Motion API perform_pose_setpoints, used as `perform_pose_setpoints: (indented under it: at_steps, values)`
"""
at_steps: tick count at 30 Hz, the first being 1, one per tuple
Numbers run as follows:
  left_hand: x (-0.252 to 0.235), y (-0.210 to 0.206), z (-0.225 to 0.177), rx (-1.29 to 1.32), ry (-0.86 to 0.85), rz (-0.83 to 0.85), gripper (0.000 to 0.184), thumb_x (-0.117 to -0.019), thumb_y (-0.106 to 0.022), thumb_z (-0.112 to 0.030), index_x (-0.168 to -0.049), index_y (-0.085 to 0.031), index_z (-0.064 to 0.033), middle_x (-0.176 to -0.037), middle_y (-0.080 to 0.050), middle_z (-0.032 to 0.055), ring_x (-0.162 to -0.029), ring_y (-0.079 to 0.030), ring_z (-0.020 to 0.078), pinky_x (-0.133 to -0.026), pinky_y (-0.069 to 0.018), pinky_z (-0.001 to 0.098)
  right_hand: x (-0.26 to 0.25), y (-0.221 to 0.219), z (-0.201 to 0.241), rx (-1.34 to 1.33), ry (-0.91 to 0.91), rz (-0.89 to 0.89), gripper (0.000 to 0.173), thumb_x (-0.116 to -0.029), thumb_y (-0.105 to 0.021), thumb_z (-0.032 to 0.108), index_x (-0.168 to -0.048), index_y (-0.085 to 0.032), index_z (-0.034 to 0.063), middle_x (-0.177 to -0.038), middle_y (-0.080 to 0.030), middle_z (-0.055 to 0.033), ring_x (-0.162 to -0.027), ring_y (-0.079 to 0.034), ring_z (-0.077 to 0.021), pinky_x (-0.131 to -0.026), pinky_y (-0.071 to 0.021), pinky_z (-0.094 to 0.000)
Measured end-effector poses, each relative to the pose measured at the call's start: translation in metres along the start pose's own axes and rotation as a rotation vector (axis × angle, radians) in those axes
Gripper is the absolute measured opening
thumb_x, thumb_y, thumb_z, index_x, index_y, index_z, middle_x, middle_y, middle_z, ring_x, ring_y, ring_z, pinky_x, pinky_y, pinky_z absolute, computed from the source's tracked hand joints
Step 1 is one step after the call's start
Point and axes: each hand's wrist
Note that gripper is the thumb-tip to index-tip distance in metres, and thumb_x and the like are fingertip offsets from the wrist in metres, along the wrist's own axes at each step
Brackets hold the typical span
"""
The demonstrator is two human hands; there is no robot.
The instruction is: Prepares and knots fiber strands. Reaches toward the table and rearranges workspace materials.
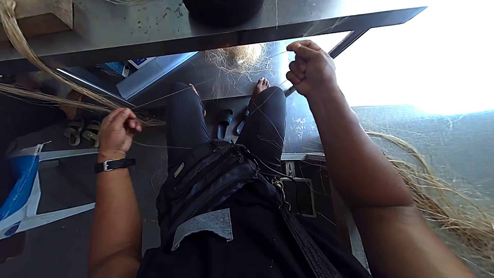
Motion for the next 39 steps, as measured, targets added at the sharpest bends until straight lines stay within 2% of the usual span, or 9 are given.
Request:
perform_pose_setpoints:
  at_steps: [9, 11, 13, 16, 20, 25, 30, 36, 39]
  values:
    - [0.053, 0.144, 0.021, -0.297, 0.243, -0.460, 0.023, -0.1082, -0.047, -0.033, -0.098, -0.062, -0.0188, -0.069, -0.060, -0.0096, -0.057, -0.061, 0.0056, -0.059, -0.0566, 0.0268, -0.013, 0.020, 0.007, -0.078, 0.020, -0.157, 0.018, -0.1049, -0.053, 0.017, -0.090, -0.064, 0.0197, -0.050, -0.027, 0.0118, -0.039, -0.026, -0.0023, -0.039, -0.0274, -0.0183]
    - [0.060, 0.166, 0.032, -0.635, 0.393, -0.464, 0.032, -0.1076, -0.049, -0.035, -0.114, -0.065, -0.0075, -0.088, -0.065, 0.0082, -0.069, -0.064, 0.0186, -0.066, -0.0558, 0.0405, -0.010, 0.016, 0.006, -0.061, -0.002, -0.126, 0.019, -0.1053, -0.052, 0.017, -0.091, -0.065, 0.0190, -0.050, -0.027, 0.0118, -0.039, -0.025, -0.0019, -0.039, -0.0265, -0.0180]
    - [0.061, 0.170, 0.034, -0.987, 0.447, -0.403, 0.034, -0.1057, -0.054, -0.029, -0.122, -0.067, -0.0022, -0.112, -0.067, 0.0299, -0.098, -0.066, 0.0484, -0.084, -0.0488, 0.0713, -0.003, 0.006, 0.004, -0.003, -0.028, -0.066, 0.021, -0.1063, -0.050, 0.019, -0.094, -0.067, 0.0188, -0.050, -0.029, 0.0119, -0.039, -0.025, -0.0018, -0.039, -0.0265, -0.0178]
    - [0.053, 0.121, -0.001, -1.107, 0.268, -0.346, 0.042, -0.1064, -0.051, -0.029, -0.133, -0.060, 0.0013, -0.124, -0.062, 0.0360, -0.118, -0.057, 0.0586, -0.097, -0.0390, 0.0790, 0.011, -0.015, -0.004, 0.086, -0.041, 0.053, 0.022, -0.1073, -0.048, 0.018, -0.099, -0.068, 0.0165, -0.051, -0.033, 0.0112, -0.039, -0.028, -0.0021, -0.038, -0.0289, -0.0184]
    - [0.017, 0.026, -0.054, -0.991, -0.127, -0.254, 0.046, -0.1091, -0.046, -0.034, -0.128, -0.065, 0.0025, -0.125, -0.065, 0.0299, -0.120, -0.062, 0.0446, -0.104, -0.0456, 0.0643, 0.034, -0.043, -0.018, 0.164, -0.068, 0.210, 0.023, -0.1077, -0.048, 0.016, -0.106, -0.070, 0.0099, -0.054, -0.038, 0.0103, -0.040, -0.031, -0.0017, -0.038, -0.0310, -0.0181]
    - [-0.009, -0.112, -0.086, -0.564, -0.545, 0.122, 0.036, -0.1081, -0.050, -0.029, -0.120, -0.070, -0.0007, -0.114, -0.072, 0.0128, -0.102, -0.070, 0.0152, -0.092, -0.0577, 0.0357, 0.048, -0.054, -0.034, 0.096, -0.089, 0.323, 0.021, -0.1060, -0.054, 0.014, -0.107, -0.073, 0.0054, -0.055, -0.042, 0.0080, -0.040, -0.033, -0.0017, -0.038, -0.0320, -0.0179]
    - [-0.010, -0.223, -0.082, -0.207, -0.350, 0.534, 0.027, -0.1044, -0.059, -0.022, -0.121, -0.067, -0.0019, -0.100, -0.074, 0.0066, -0.085, -0.070, 0.0124, -0.074, -0.0595, 0.0303, 0.050, -0.054, -0.037, 0.072, -0.073, 0.343, 0.019, -0.1049, -0.057, 0.013, -0.108, -0.073, 0.0037, -0.055, -0.044, 0.0057, -0.040, -0.034, -0.0026, -0.037, -0.0312, -0.0184]
    - [-0.005, -0.261, -0.074, -0.088, -0.223, 0.455, 0.015, -0.1041, -0.060, -0.018, -0.105, -0.066, -0.0037, -0.072, -0.061, 0.0013, -0.055, -0.054, 0.0088, -0.049, -0.0451, 0.0230, 0.047, -0.054, -0.036, 0.050, -0.070, 0.316, 0.016, -0.1032, -0.060, 0.012, -0.103, -0.073, 0.0033, -0.057, -0.051, 0.0039, -0.039, -0.032, -0.0020, -0.036, -0.0298, -0.0183]
    - [-0.004, -0.251, -0.075, -0.120, -0.261, 0.457, 0.018, -0.1051, -0.059, -0.020, -0.101, -0.067, -0.0048, -0.069, -0.059, 0.0013, -0.053, -0.055, 0.0114, -0.052, -0.0518, 0.0268, 0.045, -0.053, -0.036, 0.042, -0.076, 0.302, 0.014, -0.1021, -0.062, 0.011, -0.103, -0.073, 0.0029, -0.055, -0.047, 0.0045, -0.039, -0.031, -0.0021, -0.037, -0.0281, -0.0186]
Point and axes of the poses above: each hand's wrist, its own x-axis away from the middle knuckle, its own y-axis out of the back of the hand, z = x × y
